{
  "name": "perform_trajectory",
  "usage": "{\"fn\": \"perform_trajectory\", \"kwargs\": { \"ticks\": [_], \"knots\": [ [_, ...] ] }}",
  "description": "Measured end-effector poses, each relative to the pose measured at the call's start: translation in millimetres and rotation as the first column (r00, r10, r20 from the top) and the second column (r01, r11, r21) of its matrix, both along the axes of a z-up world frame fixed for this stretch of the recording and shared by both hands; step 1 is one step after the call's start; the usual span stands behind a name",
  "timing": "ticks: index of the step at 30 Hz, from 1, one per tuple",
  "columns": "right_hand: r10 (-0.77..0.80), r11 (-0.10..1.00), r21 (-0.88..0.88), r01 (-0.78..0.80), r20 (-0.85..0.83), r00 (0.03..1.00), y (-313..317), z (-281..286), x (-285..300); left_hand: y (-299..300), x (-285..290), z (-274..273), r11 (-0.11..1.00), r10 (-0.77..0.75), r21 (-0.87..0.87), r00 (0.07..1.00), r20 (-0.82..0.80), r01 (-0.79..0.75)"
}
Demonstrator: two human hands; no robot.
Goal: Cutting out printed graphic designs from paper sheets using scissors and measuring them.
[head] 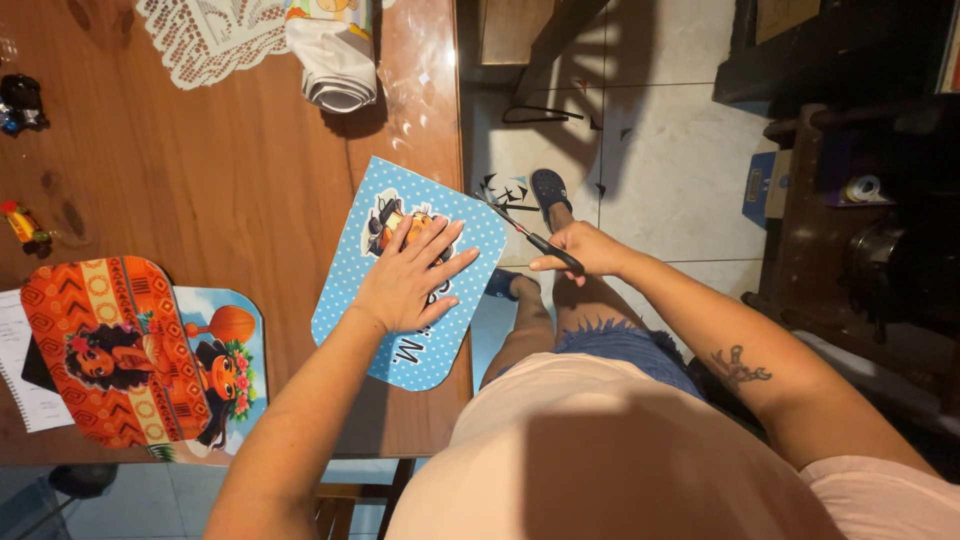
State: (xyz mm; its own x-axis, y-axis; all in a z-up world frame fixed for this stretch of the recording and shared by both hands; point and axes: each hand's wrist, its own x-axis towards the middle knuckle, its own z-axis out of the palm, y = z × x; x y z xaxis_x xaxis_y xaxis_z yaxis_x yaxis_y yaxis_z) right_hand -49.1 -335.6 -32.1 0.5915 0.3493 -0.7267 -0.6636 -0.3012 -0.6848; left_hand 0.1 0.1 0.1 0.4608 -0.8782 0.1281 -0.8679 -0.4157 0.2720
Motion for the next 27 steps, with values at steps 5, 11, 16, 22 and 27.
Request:
{"fn": "perform_trajectory", "kwargs": {
  "ticks": [5,11,16,22,27],
  "knots": [
    [-0.036,0.996,0.074,0.039,-0.043,0.998,0,-12,1,0,0,1,1.0,-0.011,0.002,1.0,0.002,0.011],
    [-0.148,0.974,0.165,0.153,-0.041,0.988,-2,-38,-9,7,6,6,0.993,-0.103,-0.051,0.994,-0.022,0.102],
    [-0.232,0.964,0.143,0.223,0.051,0.971,-7,-53,-24,6,6,3,0.984,-0.131,-0.127,0.99,-0.055,0.123],
    [-0.349,0.929,0.123,0.349,-0.023,0.937,-2,-37,-39,-48,-20,7,0.731,0.674,-0.087,0.736,-0.062,-0.676],
    [-0.292,0.947,0.131,0.292,-0.021,0.956,1,-50,-39,-58,-25,-3,0.644,0.764,0.028,0.641,-0.074,-0.764]
  ]
}}
